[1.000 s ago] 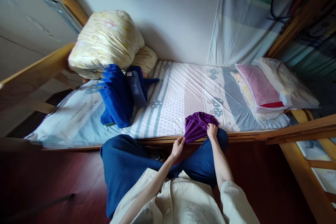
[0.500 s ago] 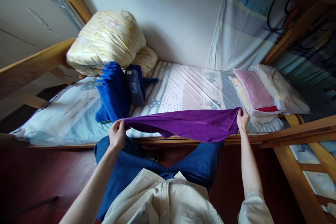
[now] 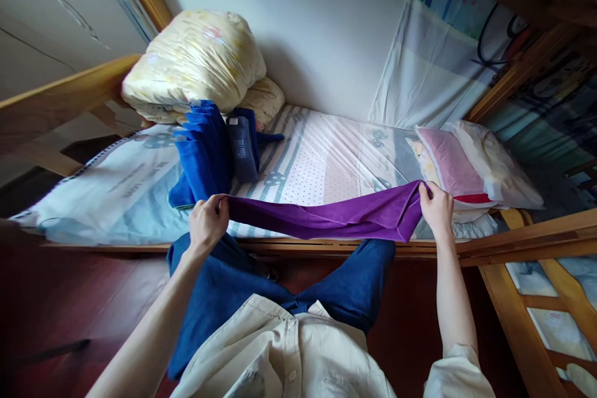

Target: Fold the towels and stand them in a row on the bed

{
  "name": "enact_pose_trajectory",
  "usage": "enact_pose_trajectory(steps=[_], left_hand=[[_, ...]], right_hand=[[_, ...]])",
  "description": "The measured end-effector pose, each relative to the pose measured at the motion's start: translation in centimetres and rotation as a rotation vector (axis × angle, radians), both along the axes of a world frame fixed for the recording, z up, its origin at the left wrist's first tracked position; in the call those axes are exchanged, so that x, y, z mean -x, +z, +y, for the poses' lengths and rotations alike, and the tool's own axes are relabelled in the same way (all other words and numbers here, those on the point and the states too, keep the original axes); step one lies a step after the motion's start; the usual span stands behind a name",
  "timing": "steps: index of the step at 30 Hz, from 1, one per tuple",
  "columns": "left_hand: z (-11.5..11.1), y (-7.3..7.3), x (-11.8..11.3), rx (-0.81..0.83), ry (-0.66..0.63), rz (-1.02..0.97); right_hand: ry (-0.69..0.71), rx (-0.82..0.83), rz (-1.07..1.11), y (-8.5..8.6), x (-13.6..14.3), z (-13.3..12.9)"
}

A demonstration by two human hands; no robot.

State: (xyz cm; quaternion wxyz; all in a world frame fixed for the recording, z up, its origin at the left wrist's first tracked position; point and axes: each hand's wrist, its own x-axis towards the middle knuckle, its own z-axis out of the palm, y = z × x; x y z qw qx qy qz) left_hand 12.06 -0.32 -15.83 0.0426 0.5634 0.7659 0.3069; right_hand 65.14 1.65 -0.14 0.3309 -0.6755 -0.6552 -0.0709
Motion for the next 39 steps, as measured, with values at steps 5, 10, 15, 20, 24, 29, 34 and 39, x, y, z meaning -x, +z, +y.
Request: enact_pose_trajectory(steps=[5,10,15,20,24,29,34,39], left_hand=[[-1.1,5.9,0.0,-0.33,-0.065,0.125],[-2.5,12.5,-0.4,-0.601,-0.273,0.295],[-3.6,16.9,-2.2,-0.836,-0.446,0.561],[-4.5,18.8,-4.5,-0.754,-0.608,0.611],[-5.3,19.0,-5.6,-0.614,-0.678,0.621],[-6.4,18.7,-6.3,-0.489,-0.694,0.605],[-7.1,17.9,-6.9,-0.403,-0.724,0.544],[-7.5,17.4,-7.2,-0.372,-0.721,0.531]], right_hand=[[-0.277,0.383,-0.038,-5.5,-3.7,2.0],[-0.337,0.798,-0.082,-13.2,-3.2,0.6],[-0.167,0.711,-0.002,-18.2,2.5,-1.3],[0.391,0.48,0.268,-19.3,14.9,-4.7],[0.585,0.388,0.366,-18.8,25.1,-8.2],[0.46,0.317,0.436,-17.4,31.7,-9.2],[0.405,0.268,0.487,-15.7,32.1,-8.1],[0.327,0.305,0.411,-16.1,30.5,-6.4]])
